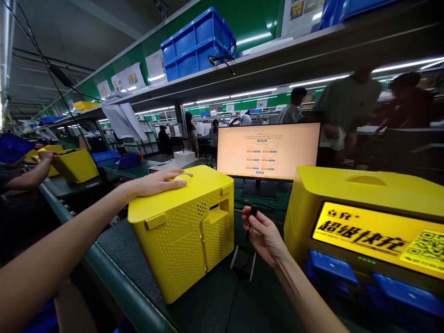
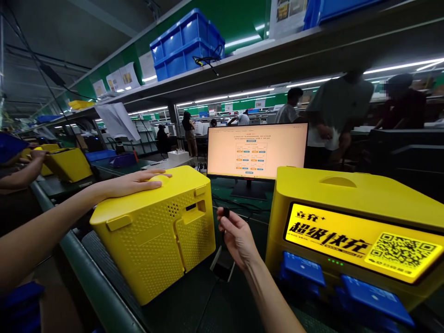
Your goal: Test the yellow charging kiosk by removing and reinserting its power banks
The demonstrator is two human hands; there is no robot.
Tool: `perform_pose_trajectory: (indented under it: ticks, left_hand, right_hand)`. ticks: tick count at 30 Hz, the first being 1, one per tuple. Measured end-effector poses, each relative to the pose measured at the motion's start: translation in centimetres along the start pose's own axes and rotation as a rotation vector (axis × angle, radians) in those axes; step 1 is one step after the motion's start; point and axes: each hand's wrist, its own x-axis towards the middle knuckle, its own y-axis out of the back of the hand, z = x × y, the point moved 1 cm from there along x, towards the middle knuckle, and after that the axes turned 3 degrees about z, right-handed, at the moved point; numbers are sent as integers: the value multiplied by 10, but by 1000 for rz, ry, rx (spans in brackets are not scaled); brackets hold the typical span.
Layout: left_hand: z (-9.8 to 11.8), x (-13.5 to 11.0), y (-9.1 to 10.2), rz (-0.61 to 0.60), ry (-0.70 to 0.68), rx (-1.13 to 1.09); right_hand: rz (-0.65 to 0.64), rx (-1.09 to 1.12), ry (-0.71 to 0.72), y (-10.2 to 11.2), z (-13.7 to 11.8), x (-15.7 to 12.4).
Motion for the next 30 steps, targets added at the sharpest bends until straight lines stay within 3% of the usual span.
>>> perform_pose_trajectory:
  ticks: [2, 4, 8, 10, 15, 20, 25, 28, 30]
  left_hand:
    - [1, 1, 1, -13, 10, 17]
    - [2, 2, 1, -22, 16, 38]
    - [3, 1, 1, -2, -12, 51]
    - [3, 1, 0, 7, -10, 41]
    - [1, 0, -1, 24, 6, 14]
    - [1, 1, 0, 9, -8, 8]
    - [4, 6, -4, 93, 95, 75]
    - [4, 8, -5, 108, 181, 134]
    - [3, 9, -6, 105, 181, 141]
  right_hand:
    - [52, 27, -35, 6, 6, -6]
    - [20, -214, 3, 4, 9, -10]
    - [-84, -829, 369, -20, -1, -7]
    - [-123, -1117, 458, -34, -10, -3]
    - [-155, -1557, 358, -63, -30, 2]
    - [-153, -1650, 385, -79, -31, 14]
    - [-86, -1602, 473, -65, -18, 31]
    - [8, -1472, 611, -53, -6, 18]
    - [-49, -1280, 495, -52, 5, 8]
